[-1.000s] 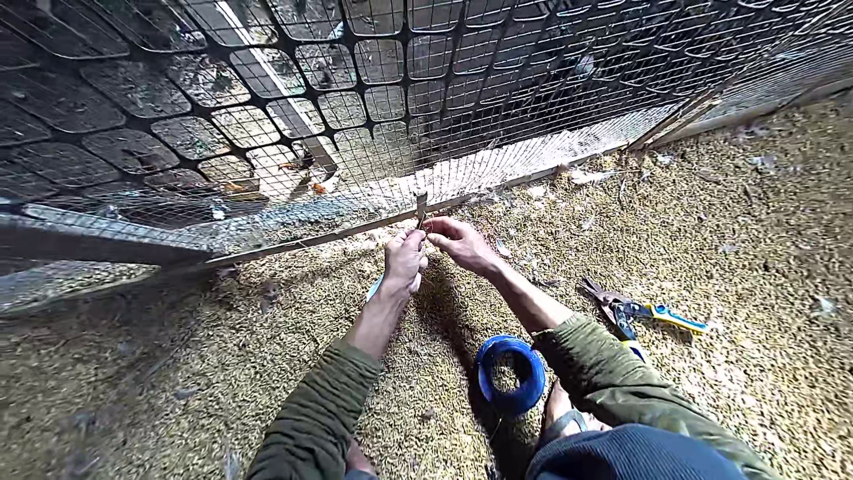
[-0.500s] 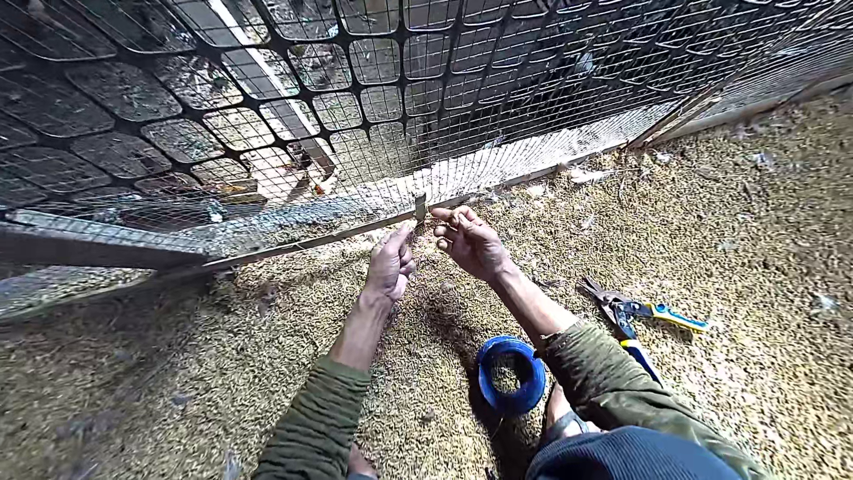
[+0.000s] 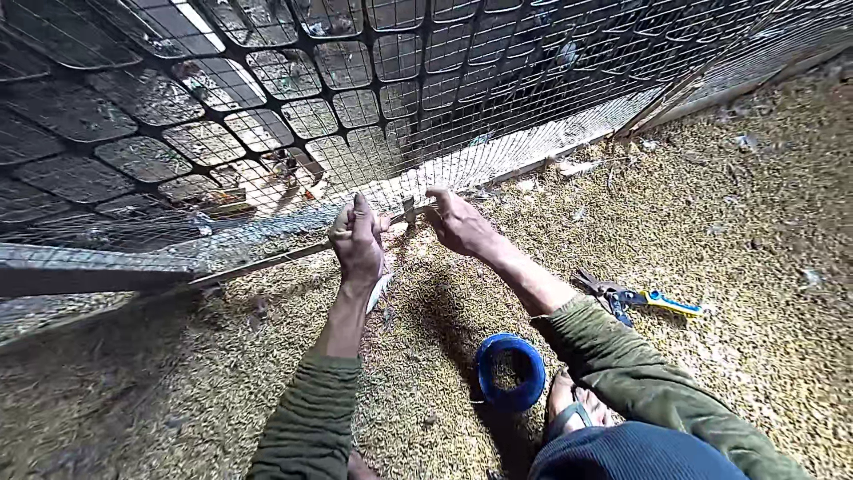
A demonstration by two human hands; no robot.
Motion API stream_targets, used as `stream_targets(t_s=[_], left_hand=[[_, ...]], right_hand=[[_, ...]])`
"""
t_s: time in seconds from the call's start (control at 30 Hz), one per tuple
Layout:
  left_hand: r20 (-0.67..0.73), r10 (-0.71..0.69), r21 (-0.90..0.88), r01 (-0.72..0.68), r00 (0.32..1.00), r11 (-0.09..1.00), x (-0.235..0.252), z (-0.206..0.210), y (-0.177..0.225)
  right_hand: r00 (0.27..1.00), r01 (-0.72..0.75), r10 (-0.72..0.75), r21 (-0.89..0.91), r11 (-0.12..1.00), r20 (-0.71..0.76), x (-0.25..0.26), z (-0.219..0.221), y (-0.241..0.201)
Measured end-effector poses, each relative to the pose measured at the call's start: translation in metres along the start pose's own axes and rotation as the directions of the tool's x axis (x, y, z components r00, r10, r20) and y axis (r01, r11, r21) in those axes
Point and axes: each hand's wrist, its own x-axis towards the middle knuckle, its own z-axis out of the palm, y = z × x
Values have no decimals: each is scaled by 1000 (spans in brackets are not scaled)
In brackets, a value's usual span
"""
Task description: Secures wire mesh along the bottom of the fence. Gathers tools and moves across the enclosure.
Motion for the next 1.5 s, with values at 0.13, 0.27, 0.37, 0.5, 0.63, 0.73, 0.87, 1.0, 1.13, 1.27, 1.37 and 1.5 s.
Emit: stream_targets(t_s=[0.13,0.27,0.37,0.5,0.63,0.73,0.87,1.0,1.13,1.27,1.37,1.5], left_hand=[[96,109,313,-134,989,940,3,0,3],[113,168,581,-202,979,789,5,6,10],[167,258,679,-301,951,669,9,7,11],[230,240,715,-331,943,616,6,9,16],[226,242,732,-328,944,597,8,12,20],[297,208,759,-363,932,541,13,10,24],[324,200,787,-381,925,486,12,4,28],[398,156,756,-419,904,502,4,-3,29],[469,5,592,-319,883,740,-17,-35,32],[254,-396,790,47,882,612,-30,-70,48],[69,-540,918,159,839,364,-15,-72,64],[86,-521,907,150,850,395,2,-38,58]], right_hand=[[999,38,-39,-81,996,-8,2,11,3],[995,79,-79,-4,997,-60,7,12,4],[996,39,-43,-49,998,-83,7,18,3],[995,-30,21,-99,995,-92,1,17,0],[997,-65,59,-145,987,-46,13,17,5],[996,-92,93,-141,986,0,16,10,5],[989,-128,136,-111,986,66,20,9,2],[984,-112,105,36,993,146,24,0,5],[996,-13,-17,349,937,82,-25,-52,26],[946,-312,315,-45,949,72,-194,-141,102],[721,-582,677,-403,706,145,-307,-177,166],[515,-682,837,-504,531,185,-353,-186,170]])
